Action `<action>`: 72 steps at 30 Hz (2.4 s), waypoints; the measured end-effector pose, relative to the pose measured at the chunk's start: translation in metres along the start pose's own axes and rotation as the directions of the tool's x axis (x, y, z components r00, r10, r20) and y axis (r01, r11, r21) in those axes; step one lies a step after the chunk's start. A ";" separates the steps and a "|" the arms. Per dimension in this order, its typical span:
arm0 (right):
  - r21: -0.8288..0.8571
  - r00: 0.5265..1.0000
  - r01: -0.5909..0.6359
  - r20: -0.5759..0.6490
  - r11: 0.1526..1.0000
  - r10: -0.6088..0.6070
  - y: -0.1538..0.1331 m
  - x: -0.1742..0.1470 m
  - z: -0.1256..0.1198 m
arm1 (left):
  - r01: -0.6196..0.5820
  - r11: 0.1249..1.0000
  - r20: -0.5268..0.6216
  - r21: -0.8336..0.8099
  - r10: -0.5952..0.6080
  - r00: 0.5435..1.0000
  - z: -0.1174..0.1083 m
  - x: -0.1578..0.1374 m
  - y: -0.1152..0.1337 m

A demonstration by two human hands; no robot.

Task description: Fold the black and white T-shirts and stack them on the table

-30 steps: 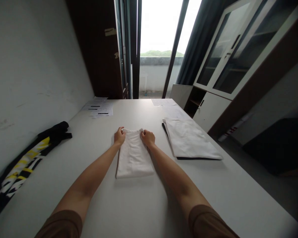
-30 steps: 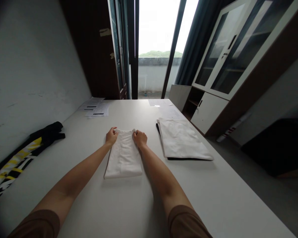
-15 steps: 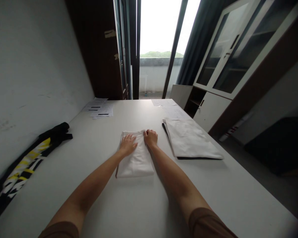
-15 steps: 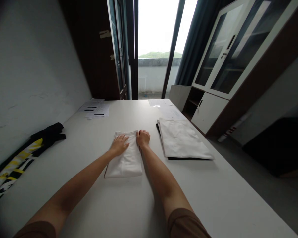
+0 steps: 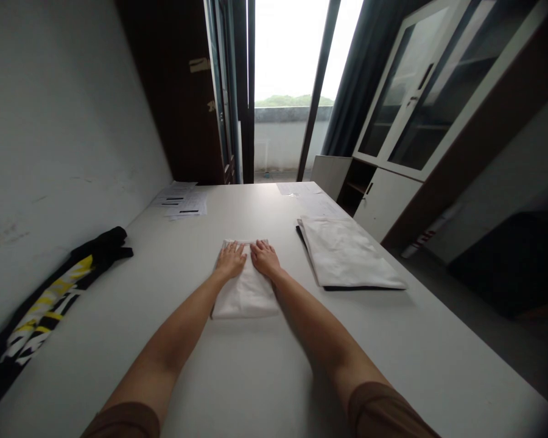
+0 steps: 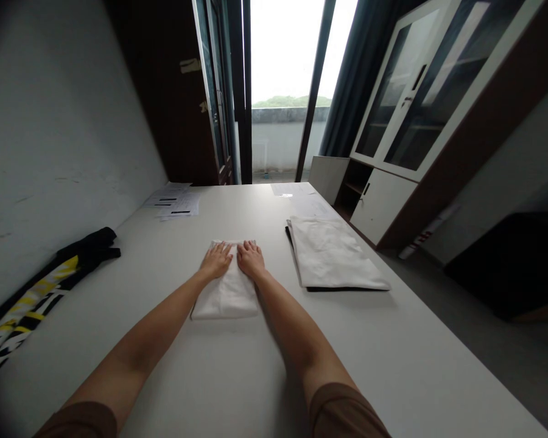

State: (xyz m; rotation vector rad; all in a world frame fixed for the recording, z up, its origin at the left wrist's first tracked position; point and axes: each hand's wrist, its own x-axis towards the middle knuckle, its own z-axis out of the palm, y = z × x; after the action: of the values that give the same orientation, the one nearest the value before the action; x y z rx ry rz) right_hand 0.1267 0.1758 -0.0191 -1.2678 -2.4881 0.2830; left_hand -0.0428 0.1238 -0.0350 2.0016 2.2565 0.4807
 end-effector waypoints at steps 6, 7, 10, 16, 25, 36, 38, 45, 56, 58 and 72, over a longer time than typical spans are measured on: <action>-0.006 0.994 -0.060 0.087 0.998 0.060 0.004 -0.002 -0.003 | 0.107 0.990 -0.060 -0.087 -0.112 0.992 -0.006 0.016 -0.018; -0.007 0.994 -0.063 0.088 0.998 0.063 0.004 -0.002 -0.003 | 0.106 0.989 -0.073 -0.102 -0.114 0.991 -0.008 0.016 -0.020; -0.010 0.994 -0.070 0.085 0.998 0.070 0.005 -0.002 -0.002 | 0.085 0.984 -0.136 -0.156 -0.107 0.985 -0.014 0.009 -0.023; -0.012 0.996 -0.076 0.054 0.997 0.077 0.004 -0.002 0.002 | 0.111 0.958 -0.235 -0.264 -0.176 0.956 -0.024 -0.027 -0.039; 0.019 0.996 0.029 -0.090 0.999 -0.027 0.000 -0.007 -0.011 | 0.183 0.915 -0.141 -0.360 -0.247 0.959 -0.037 0.000 -0.033; 0.095 0.992 0.017 -0.128 0.995 -0.004 0.006 -0.003 -0.012 | 0.287 0.894 -0.121 -0.343 -0.345 0.931 -0.037 0.039 -0.027; 0.104 0.991 0.008 -0.137 0.995 0.006 0.007 -0.002 -0.012 | 0.274 0.904 -0.134 -0.330 -0.332 0.934 -0.035 0.043 -0.028; 0.070 0.997 0.011 -0.081 0.998 -0.005 0.006 -0.004 -0.009 | 0.131 0.958 -0.181 -0.256 -0.181 0.967 -0.024 0.044 -0.033; 0.045 0.998 0.011 -0.064 0.999 -0.008 -0.005 -0.009 -0.014 | 0.073 0.987 -0.199 -0.142 -0.100 0.975 -0.020 0.049 -0.038; 0.050 0.997 0.074 -0.039 0.996 -0.072 -0.009 -0.020 -0.019 | 0.093 0.987 -0.204 -0.128 -0.118 0.972 -0.024 0.046 -0.035; 0.713 0.910 -0.410 0.366 0.568 0.198 -0.001 -0.160 -0.075 | -0.612 0.780 0.117 -0.130 0.625 0.772 -0.039 -0.051 0.018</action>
State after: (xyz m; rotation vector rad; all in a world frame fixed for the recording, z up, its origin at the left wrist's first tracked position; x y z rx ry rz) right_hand 0.2422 0.0477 0.0179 -1.2713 -1.8514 1.5203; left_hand -0.0288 0.0692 -0.0003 2.6080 1.4066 0.4285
